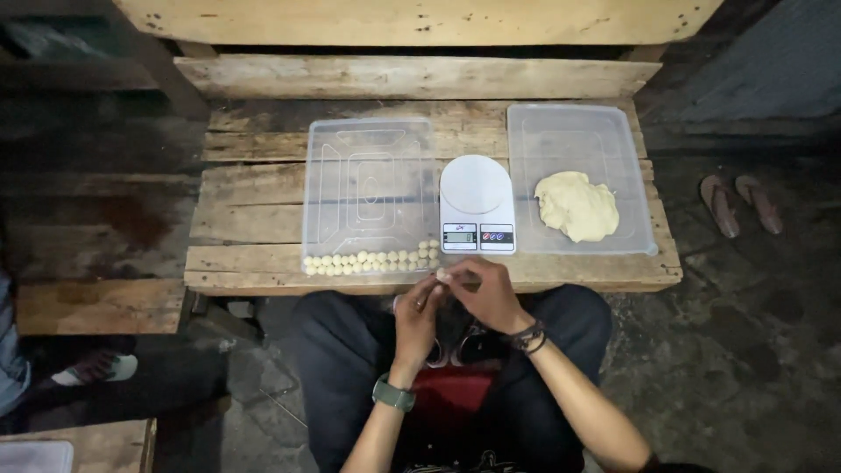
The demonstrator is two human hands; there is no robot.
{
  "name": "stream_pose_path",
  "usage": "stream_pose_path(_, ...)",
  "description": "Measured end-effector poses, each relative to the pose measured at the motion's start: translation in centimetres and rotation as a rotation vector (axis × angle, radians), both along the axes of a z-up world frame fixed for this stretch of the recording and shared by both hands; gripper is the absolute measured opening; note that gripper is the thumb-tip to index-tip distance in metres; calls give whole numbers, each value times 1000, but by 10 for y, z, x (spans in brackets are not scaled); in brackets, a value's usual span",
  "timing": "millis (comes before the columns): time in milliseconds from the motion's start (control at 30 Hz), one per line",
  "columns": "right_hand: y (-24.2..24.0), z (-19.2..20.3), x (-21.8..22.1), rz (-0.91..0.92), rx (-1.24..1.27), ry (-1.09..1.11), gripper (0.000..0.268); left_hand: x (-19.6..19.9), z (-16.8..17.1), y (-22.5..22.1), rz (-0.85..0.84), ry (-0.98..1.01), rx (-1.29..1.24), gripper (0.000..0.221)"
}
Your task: Portioning dough by weighing individual pieces on a digital scale and rolling them into small balls.
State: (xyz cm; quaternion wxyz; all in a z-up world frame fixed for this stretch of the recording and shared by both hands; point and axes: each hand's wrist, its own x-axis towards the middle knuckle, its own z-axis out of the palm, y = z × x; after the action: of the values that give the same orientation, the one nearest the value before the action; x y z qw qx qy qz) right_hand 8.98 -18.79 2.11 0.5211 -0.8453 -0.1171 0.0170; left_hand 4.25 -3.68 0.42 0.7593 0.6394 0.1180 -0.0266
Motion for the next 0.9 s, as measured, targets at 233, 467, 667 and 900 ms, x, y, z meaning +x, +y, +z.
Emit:
stream_pose_path(233, 18, 20, -16, 161, -111, -66, 8, -10, -58, 7, 88, -79, 179, 18)
stream_pose_path(467, 41, 63, -24, 337, -235, -112, 13, -19, -52, 35, 49, 50, -172, 35)
stream_pose_path(667, 48, 51, -27, 197, -154, -73, 31, -31, -26, 28, 65, -64, -259, 26)
stream_pose_path(900, 66, 31, -25, 136, -217, -143, 49, -49, 16, 10, 50, 47, -475, 51)
